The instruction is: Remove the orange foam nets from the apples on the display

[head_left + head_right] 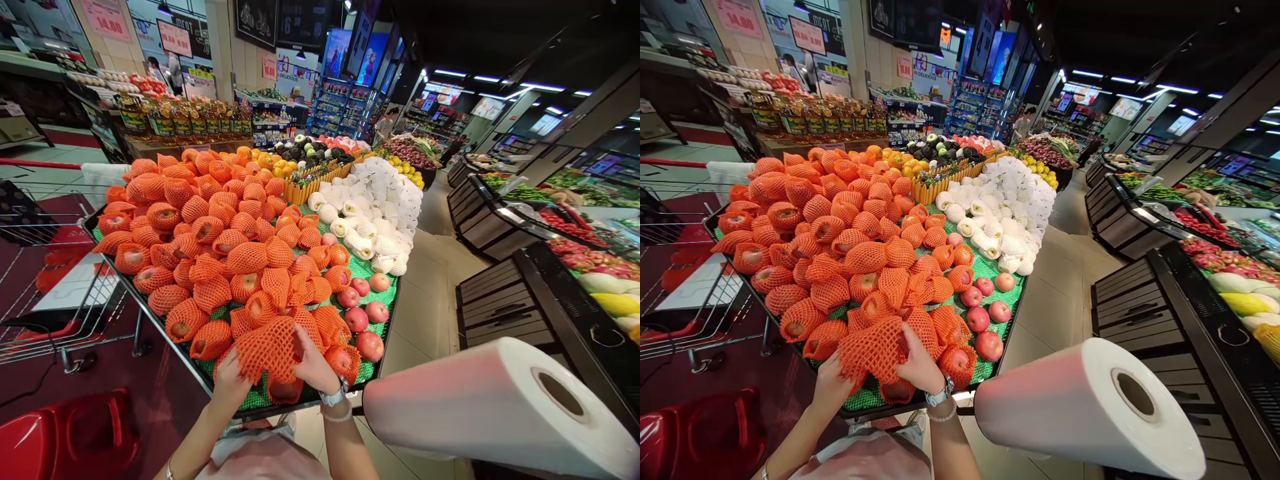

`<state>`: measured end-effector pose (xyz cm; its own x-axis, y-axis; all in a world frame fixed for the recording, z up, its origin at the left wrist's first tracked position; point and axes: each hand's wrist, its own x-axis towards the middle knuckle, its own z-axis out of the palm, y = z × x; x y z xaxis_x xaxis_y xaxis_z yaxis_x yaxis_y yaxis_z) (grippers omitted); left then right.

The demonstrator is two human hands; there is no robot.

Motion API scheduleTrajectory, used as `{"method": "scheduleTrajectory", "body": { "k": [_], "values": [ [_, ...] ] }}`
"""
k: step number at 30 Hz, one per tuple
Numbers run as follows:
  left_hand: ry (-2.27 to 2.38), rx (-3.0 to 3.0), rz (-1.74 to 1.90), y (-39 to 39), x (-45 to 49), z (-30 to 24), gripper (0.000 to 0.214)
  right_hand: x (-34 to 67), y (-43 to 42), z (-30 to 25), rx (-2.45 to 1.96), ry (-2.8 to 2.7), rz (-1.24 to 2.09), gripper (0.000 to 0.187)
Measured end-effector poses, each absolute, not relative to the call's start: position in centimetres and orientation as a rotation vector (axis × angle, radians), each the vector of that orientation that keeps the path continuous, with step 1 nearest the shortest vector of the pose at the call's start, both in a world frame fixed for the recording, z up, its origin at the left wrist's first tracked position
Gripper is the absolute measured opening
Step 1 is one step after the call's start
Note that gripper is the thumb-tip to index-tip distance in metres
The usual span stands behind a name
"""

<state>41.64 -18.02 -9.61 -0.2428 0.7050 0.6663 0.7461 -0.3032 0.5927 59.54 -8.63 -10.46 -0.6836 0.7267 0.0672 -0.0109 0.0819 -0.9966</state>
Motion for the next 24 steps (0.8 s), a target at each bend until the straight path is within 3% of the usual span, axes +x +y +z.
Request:
{"method": "scheduleTrajectory", "body": {
  "k": [10,14,21,24],
  "values": [
    [-2.344,-1.792,-2.238,-18.6,42.1,-10.0,0.022,59.0,-9.8,-7.9,-0.557,-1.752,1.467,0.058],
    [-2.441,-1.816,-2.313,-18.5,42.2,-9.4,0.022,59.0,-10.1,-7.7,-0.486,-1.858,1.454,0.065],
    [-2.47,-2.22,-2.096,-19.0,42.3,-7.5,0.012,58.2,-11.1,-5.8,-0.472,-2.131,1.412,0.065],
    [-2.506,-2.09,-2.27,-19.4,42.6,-8.1,0.012,57.6,-11.6,-5.2,-0.42,-2.148,1.459,0.068]
  ]
}}
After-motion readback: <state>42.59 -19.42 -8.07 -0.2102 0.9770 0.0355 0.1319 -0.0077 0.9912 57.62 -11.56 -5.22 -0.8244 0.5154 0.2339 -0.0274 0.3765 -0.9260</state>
